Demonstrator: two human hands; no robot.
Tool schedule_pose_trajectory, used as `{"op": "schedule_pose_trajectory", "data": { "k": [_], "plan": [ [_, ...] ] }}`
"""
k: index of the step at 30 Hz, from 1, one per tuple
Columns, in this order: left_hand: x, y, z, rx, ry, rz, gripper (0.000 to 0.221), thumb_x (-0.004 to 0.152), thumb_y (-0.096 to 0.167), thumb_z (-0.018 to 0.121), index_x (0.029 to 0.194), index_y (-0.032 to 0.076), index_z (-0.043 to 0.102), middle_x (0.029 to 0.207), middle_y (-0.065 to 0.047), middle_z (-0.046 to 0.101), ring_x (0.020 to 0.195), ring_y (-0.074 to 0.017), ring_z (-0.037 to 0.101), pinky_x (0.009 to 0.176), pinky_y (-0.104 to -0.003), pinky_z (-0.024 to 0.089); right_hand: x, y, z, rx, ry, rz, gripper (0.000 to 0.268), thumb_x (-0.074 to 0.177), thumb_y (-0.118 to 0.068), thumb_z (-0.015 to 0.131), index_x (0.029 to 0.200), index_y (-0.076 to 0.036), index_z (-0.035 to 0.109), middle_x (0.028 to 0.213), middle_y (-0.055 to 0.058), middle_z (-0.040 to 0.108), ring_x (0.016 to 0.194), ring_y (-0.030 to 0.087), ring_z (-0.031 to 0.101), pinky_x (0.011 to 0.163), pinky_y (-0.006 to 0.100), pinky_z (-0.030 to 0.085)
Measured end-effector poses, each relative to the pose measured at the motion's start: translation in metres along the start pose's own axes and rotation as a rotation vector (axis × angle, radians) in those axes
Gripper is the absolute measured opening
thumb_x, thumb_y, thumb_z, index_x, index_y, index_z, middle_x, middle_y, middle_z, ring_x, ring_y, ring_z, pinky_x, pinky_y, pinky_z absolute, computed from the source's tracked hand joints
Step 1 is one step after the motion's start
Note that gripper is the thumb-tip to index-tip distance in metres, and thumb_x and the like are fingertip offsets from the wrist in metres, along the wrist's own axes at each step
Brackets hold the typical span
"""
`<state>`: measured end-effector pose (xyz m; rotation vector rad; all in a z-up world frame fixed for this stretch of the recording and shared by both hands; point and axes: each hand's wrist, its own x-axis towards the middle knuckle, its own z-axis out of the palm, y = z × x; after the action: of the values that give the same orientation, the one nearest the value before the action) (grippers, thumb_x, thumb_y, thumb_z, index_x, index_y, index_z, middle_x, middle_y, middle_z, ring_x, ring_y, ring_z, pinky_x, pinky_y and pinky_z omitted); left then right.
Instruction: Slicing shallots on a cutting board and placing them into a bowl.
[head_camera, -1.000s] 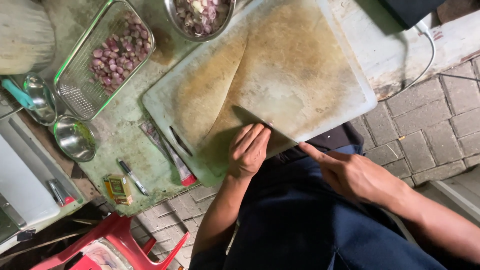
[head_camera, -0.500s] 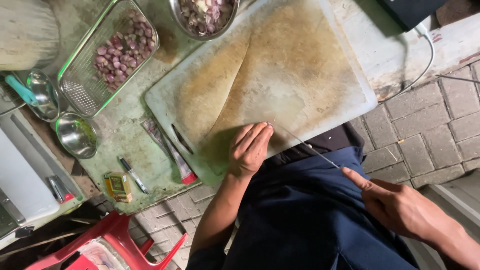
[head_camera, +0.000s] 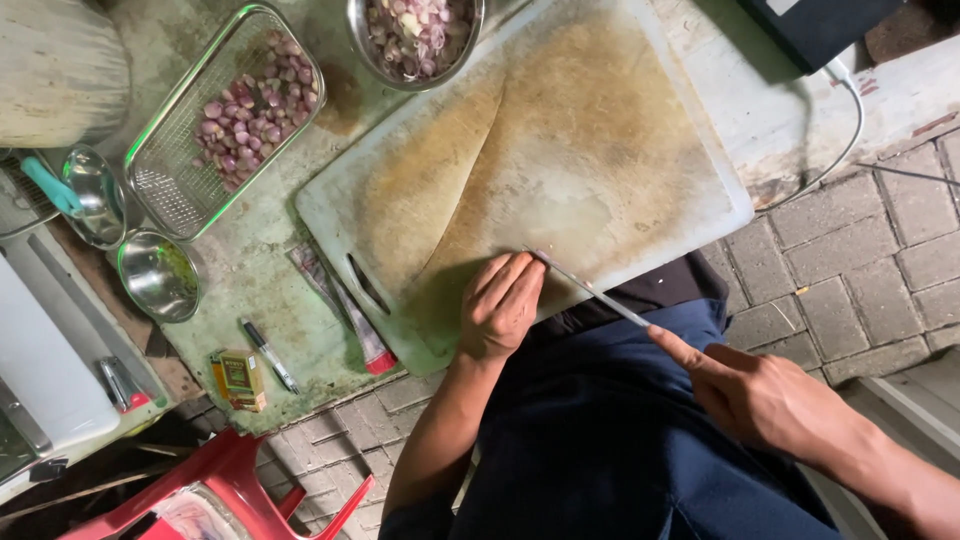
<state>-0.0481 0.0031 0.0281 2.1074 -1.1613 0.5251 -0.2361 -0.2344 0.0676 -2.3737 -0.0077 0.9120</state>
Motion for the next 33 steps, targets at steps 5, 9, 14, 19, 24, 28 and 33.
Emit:
{"op": "schedule_pose_trajectory", "data": {
  "k": [5, 9, 14, 19, 24, 28, 33],
  "plan": [
    [0.001, -0.001, 0.0, -0.023, -0.003, -0.002, 0.004, 0.085, -0.01, 0.072, 0.084, -0.007, 0.07, 0.08, -0.015, 0.069, 0.072, -0.0231, 0.067, 0.07, -0.03, 0.06, 0.042, -0.016, -0.019, 0.095, 0.013, -0.043, 0.072, 0.088, -0.018, 0.049, 0.153, -0.04, 0.031, 0.07, 0.002, 0.058, 0.048, 0.029, 0.058, 0.051, 0.043, 0.047],
    [0.003, 0.001, -0.001, -0.02, 0.003, -0.006, 0.004, 0.086, -0.009, 0.072, 0.084, -0.007, 0.07, 0.08, -0.015, 0.068, 0.071, -0.0238, 0.067, 0.069, -0.031, 0.06, 0.041, -0.02, -0.028, 0.178, 0.005, -0.072, 0.071, 0.088, -0.014, 0.048, 0.154, -0.033, 0.033, 0.066, 0.004, 0.061, 0.042, 0.025, 0.056, 0.048, 0.041, 0.044],
    [-0.003, -0.001, 0.0, -0.028, -0.001, -0.01, 0.007, 0.085, -0.007, 0.076, 0.09, -0.007, 0.071, 0.085, -0.016, 0.071, 0.076, -0.0234, 0.07, 0.072, -0.031, 0.061, 0.001, 0.014, -0.004, 0.206, 0.01, -0.013, 0.062, 0.087, -0.014, 0.05, 0.146, -0.033, 0.046, 0.061, 0.0, 0.052, 0.048, 0.022, 0.047, 0.052, 0.034, 0.047],
    [0.003, 0.001, -0.005, -0.041, -0.02, 0.001, 0.008, 0.085, -0.009, 0.075, 0.092, -0.009, 0.071, 0.086, -0.017, 0.072, 0.075, -0.0235, 0.07, 0.073, -0.031, 0.061, -0.019, 0.015, -0.002, 0.16, -0.032, 0.166, 0.065, 0.087, -0.017, 0.051, 0.145, -0.045, 0.048, 0.064, 0.0, 0.05, 0.054, 0.021, 0.046, 0.057, 0.031, 0.049],
    [0.005, 0.002, -0.005, -0.018, -0.021, 0.007, 0.011, 0.083, -0.011, 0.078, 0.09, -0.008, 0.07, 0.086, -0.017, 0.072, 0.076, -0.0228, 0.07, 0.073, -0.029, 0.061, -0.014, 0.014, 0.008, 0.102, 0.033, 0.036, 0.064, 0.089, -0.023, 0.051, 0.149, -0.041, 0.04, 0.066, -0.002, 0.055, 0.054, 0.024, 0.058, 0.056, 0.036, 0.052],
    [0.005, 0.002, -0.005, -0.014, -0.019, -0.003, 0.009, 0.083, -0.011, 0.077, 0.088, -0.008, 0.071, 0.085, -0.017, 0.072, 0.074, -0.0225, 0.069, 0.072, -0.029, 0.06, -0.01, 0.009, 0.001, 0.084, 0.065, 0.01, 0.066, 0.088, -0.02, 0.052, 0.149, -0.04, 0.039, 0.066, -0.003, 0.055, 0.051, 0.023, 0.056, 0.052, 0.036, 0.051],
    [-0.001, -0.001, -0.002, -0.03, -0.016, -0.002, 0.006, 0.085, -0.011, 0.074, 0.088, -0.006, 0.072, 0.083, -0.016, 0.072, 0.075, -0.0228, 0.069, 0.072, -0.029, 0.061, 0.018, 0.005, -0.011, 0.268, -0.043, -0.007, 0.065, 0.088, -0.012, 0.047, 0.15, -0.03, 0.043, 0.061, 0.005, 0.053, 0.048, 0.024, 0.038, 0.05, 0.034, 0.045]
  ]
}}
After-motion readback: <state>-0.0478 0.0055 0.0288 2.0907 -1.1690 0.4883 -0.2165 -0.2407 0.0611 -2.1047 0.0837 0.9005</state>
